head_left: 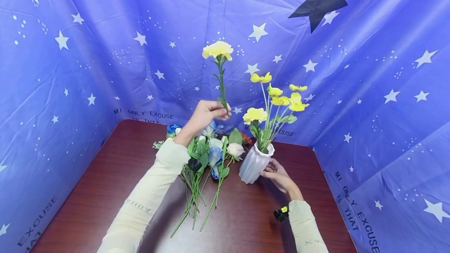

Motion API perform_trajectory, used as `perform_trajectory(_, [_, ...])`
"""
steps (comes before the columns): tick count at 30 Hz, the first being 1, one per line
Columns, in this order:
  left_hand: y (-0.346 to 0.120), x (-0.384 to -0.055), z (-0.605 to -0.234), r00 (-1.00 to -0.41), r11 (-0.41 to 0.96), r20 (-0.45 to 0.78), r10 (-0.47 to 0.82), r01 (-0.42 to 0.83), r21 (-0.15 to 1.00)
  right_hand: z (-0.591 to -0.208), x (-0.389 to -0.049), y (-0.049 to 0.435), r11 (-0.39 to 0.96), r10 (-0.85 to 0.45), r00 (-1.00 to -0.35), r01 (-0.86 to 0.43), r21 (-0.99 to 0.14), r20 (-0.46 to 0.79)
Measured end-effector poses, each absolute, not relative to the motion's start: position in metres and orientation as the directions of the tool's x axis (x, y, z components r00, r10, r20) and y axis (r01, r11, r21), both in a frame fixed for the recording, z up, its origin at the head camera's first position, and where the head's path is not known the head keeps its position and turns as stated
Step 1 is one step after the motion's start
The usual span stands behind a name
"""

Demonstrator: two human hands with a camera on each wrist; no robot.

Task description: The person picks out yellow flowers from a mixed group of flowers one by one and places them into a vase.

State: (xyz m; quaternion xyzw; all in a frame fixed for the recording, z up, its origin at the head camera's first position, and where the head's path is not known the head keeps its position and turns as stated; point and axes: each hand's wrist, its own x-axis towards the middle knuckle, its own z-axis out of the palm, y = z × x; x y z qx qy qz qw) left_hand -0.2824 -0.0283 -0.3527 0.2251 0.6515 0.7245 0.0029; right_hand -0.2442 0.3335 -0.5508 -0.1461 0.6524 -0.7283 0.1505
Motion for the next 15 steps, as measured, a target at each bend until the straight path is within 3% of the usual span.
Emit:
perform_trajectory(7, [-0.021,-0.284,-0.340,-0.913,-0.170,0.332,0.238,0.298,0.939,-0.551,-0.244,0.333,-0.120,-0.411,-0.911,0.038,-0.992,0.015])
perform_trajectory(15, [-0.013,-0.284,-0.324,-0.883,-0.120,0.374,0.282,0.354,0.927,-0.552,-0.245,0.334,-0.105,-0.408,-0.913,0.034,-0.994,0.012])
